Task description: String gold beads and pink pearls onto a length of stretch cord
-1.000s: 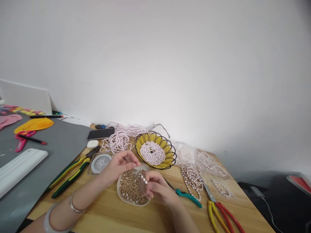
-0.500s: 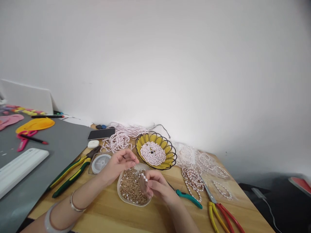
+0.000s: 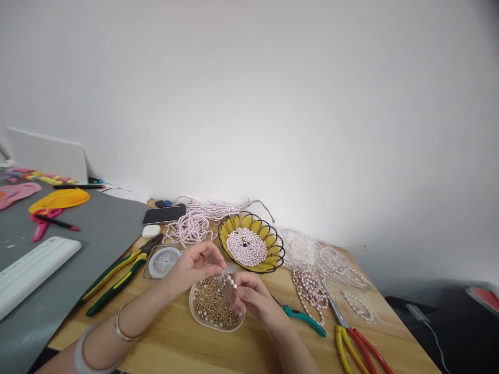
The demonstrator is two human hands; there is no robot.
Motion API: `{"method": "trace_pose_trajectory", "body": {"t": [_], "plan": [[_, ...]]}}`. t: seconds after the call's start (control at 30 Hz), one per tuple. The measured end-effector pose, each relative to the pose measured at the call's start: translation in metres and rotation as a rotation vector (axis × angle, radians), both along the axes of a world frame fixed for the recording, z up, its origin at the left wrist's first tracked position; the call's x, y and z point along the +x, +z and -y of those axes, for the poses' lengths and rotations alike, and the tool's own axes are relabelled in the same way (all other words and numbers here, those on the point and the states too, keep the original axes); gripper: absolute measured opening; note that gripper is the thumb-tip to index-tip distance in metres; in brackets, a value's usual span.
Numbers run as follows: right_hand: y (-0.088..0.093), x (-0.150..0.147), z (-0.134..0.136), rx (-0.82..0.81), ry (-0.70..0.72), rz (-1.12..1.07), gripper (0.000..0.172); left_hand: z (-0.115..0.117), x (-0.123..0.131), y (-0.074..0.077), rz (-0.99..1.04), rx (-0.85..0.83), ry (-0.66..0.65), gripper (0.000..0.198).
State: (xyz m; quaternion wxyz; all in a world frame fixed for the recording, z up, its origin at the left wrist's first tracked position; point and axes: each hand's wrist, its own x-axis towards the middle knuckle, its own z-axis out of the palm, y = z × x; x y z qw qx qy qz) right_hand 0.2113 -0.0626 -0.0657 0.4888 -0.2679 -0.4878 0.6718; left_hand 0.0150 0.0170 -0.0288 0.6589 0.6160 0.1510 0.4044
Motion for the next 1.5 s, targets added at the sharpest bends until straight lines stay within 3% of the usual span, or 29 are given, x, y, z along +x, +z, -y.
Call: {"method": "trace_pose_trajectory", "body": {"t": [0.37,0.5,0.63,0.7,0.77,0.87,1.07,1.33,1.5], "plan": [[0.014,-0.006,0.002,0.064,-0.047,0.154,0.036,0.004,-0.001,0.004,-0.070,0.134,-0.071,0.029],[0.013,-0.005,0.001,0.100,-0.091,0.117,0.031,0.003,0.000,0.004,-0.258,0.224,0.069,0.026],[0.008,-0.001,-0.001,0.157,-0.156,0.076,0.030,0.000,0.004,-0.009,-0.610,0.602,0.165,0.011],[0.006,0.001,-0.002,0.166,-0.179,0.058,0.030,-0.001,0.006,-0.016,-0.698,0.809,0.099,0.009],[0.004,0.002,-0.002,0.168,-0.194,0.050,0.030,-0.001,0.007,-0.023,-0.725,0.910,0.012,0.009],[0.005,0.001,-0.003,0.180,-0.196,0.037,0.028,-0.001,0.008,-0.028,-0.728,0.881,-0.044,0.015],[0.008,-0.001,-0.002,0.184,-0.191,0.038,0.029,-0.002,0.007,-0.033,-0.710,0.846,-0.018,0.014],[0.007,0.000,-0.003,0.198,-0.194,0.020,0.027,-0.002,0.008,-0.028,-0.773,0.807,-0.010,0.021],[0.009,-0.001,-0.002,0.174,-0.225,0.049,0.030,-0.001,0.008,-0.026,-0.700,0.773,0.001,0.037]]}}
